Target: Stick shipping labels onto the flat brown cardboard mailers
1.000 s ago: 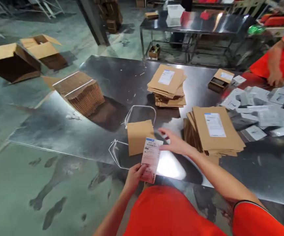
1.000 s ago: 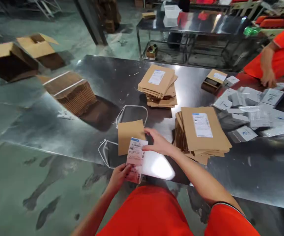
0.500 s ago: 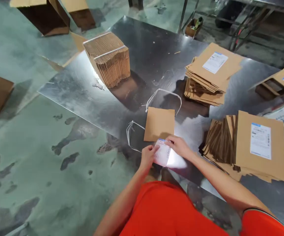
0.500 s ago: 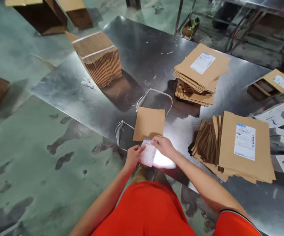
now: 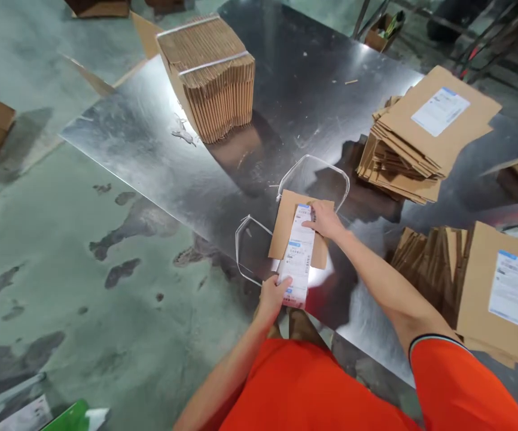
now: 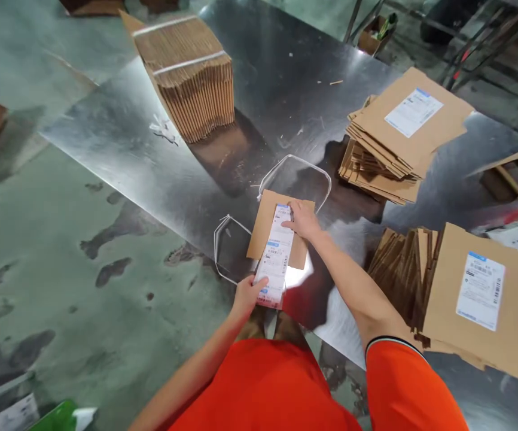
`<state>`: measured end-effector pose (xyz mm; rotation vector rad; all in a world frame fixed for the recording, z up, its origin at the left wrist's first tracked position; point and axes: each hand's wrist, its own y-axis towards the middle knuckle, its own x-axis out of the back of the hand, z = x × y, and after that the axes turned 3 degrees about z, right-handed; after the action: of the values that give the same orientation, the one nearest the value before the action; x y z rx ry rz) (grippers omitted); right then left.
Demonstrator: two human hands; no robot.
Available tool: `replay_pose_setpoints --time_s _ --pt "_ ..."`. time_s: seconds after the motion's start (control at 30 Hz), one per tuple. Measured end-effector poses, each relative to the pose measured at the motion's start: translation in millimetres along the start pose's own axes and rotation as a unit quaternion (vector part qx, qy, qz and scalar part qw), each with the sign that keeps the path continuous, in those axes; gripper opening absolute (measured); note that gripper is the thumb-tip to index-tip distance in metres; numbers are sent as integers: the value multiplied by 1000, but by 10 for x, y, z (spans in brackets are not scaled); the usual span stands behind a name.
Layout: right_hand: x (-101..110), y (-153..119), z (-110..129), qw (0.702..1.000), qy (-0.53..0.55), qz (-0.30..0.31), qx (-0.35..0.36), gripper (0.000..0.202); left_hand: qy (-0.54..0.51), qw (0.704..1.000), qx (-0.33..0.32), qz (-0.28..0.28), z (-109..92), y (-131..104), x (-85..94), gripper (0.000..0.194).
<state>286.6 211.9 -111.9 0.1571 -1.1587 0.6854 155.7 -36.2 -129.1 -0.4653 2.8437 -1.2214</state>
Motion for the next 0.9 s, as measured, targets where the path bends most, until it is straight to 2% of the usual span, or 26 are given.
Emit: replay_pose_setpoints --time_s 0.1,0.23,0.3,0.33,0.4,0.47,0.53,0.6,0.67,0.77,0.83,0.9 --pt "-28 -35 7 999 -40 3 3 51 36 999 -21 5 78 -90 83 42" --pt "-30 -143 79 995 -87 -40 -39 70 133 989 -66 1 256 -515 396 40" --pt "-68 -179 140 992 -96 -75 -36 72 199 971 -132 25 247 -670 537 38" --pt "-105 -179 173 992 -94 -84 -13 65 233 955 -179 45 198 -676 575 35" --pt "-215 -144 240 992 -78 -82 50 48 280 917 -274 79 34 -514 575 25" --pt "-357 -96 308 992 -67 -78 71 46 338 862 -366 95 -151 -179 504 15" --pt "-504 -95 381 992 -70 -89 50 53 454 760 -454 98 -264 182 424 14" --pt "-629 -172 455 992 -78 -92 49 60 533 684 -490 87 -265 434 381 15" --pt "-694 -283 505 991 -80 -72 86 59 560 663 -492 78 -193 533 384 17" --pt "-631 -310 459 985 -62 -16 163 54 567 656 -491 82 -94 506 422 21" --pt "-519 -198 362 987 -52 -9 154 53 566 659 -487 89 -78 473 436 21" --pt "-427 -85 291 993 -53 -35 96 56 563 670 -475 93 -93 463 432 21"
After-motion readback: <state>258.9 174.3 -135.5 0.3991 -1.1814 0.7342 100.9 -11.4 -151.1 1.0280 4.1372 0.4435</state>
